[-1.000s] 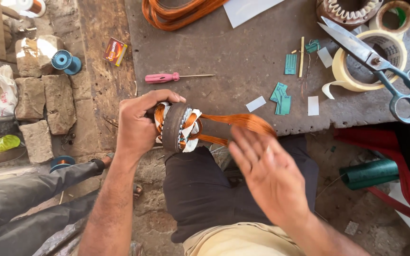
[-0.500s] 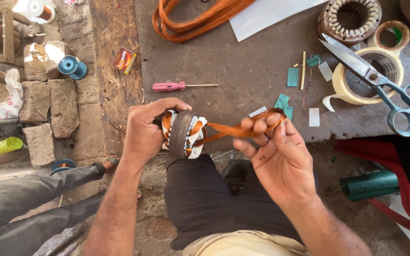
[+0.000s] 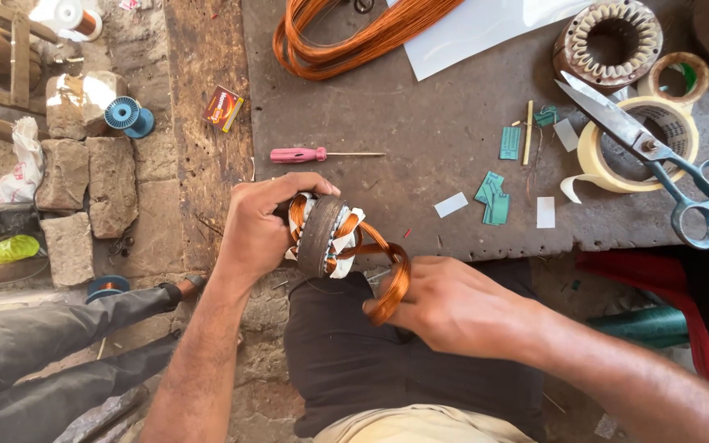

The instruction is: The person sits at a workbench and hand-winds a bundle of enameled copper wire around a motor stator core, threading and pressing the wire loops into slots around the core. They reposition the core, pull the wire taut, and pick up a small green insulating piece from the bench to continue winding.

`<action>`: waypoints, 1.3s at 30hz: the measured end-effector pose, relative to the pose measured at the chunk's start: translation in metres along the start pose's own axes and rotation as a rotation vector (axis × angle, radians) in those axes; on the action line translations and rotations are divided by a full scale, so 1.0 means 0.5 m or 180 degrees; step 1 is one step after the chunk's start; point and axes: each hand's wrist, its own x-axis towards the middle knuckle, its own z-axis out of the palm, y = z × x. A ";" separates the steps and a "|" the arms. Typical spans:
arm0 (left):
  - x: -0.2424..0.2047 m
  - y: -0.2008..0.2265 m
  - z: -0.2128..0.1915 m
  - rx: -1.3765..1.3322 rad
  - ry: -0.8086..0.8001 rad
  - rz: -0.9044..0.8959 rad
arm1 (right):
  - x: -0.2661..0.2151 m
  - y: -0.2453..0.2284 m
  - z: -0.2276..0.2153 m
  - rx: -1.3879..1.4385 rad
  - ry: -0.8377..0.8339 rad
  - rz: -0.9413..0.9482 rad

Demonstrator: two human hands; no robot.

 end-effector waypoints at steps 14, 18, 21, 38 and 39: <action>-0.011 -0.023 0.014 -0.0214 0.0176 -0.0006 | 0.005 -0.008 0.034 0.0101 0.1459 0.0164; -0.015 -0.030 0.026 -0.0426 0.0392 -0.0085 | -0.004 -0.003 0.056 -0.0370 0.1617 0.0452; -0.012 -0.014 0.023 -0.0417 0.0387 -0.0167 | 0.010 -0.005 0.063 -0.0486 0.1880 0.0516; -0.022 -0.002 -0.008 -0.0361 0.0119 -0.0532 | 0.023 -0.005 0.081 -0.0406 0.1808 0.0896; -0.024 -0.002 -0.010 -0.0305 0.0141 -0.0659 | 0.023 -0.005 0.080 -0.0368 0.1820 0.0898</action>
